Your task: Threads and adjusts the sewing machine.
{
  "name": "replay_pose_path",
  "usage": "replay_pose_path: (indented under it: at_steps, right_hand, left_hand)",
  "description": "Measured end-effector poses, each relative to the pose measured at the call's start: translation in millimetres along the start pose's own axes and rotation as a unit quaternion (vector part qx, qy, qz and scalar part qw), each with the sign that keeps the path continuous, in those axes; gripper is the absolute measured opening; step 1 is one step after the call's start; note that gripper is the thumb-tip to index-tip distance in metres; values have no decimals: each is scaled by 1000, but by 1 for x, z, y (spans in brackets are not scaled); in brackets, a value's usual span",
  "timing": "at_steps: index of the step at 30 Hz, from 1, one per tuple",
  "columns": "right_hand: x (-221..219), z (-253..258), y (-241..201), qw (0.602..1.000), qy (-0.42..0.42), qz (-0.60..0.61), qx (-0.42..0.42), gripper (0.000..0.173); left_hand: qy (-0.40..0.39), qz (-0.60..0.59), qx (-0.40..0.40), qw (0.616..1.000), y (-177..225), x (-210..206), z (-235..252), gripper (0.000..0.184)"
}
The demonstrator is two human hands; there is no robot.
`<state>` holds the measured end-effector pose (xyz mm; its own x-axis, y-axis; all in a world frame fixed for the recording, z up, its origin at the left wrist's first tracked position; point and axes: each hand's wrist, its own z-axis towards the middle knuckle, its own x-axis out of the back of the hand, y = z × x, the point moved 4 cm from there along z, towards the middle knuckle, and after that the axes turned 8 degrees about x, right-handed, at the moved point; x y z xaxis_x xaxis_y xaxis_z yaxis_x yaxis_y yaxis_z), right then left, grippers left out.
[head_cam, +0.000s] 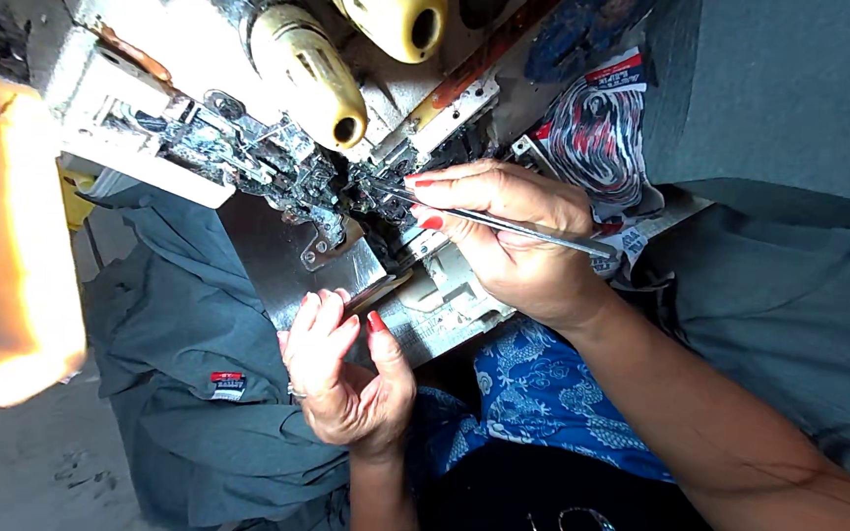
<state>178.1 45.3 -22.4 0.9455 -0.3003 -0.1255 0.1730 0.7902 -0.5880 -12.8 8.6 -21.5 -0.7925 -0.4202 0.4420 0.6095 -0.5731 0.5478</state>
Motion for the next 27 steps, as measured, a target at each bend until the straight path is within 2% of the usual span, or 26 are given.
replay_pose_path:
  at_steps: [10,16,18,20,21,22,25,27]
  right_hand:
    - [0,0,-4,1000,1,3,-4,11]
    - [15,-4,-30,998,11,36,-59,8]
    - [21,-10,-44,995,4,66,-75,7]
    - [26,-17,-59,991,2,101,-89,8]
    - [28,-21,-66,989,1,114,-98,8]
    - [30,-25,-72,986,1,126,-106,9]
    - [34,-30,-86,982,-4,150,-116,12]
    - [38,-30,-90,980,3,159,-121,14]
  left_hand:
    - [1,0,4,1000,1,0,0,14]
    - [-38,-45,54,997,20,10,10,8]
    - [-82,-70,75,991,32,7,14,22]
    - [-160,-122,95,975,40,-3,17,42]
    - [-191,-154,97,964,41,-9,17,45]
    - [-207,-184,91,956,39,-14,15,44]
    - [-186,-237,68,951,36,-17,10,17]
    - [-175,-241,53,953,37,-10,9,17]
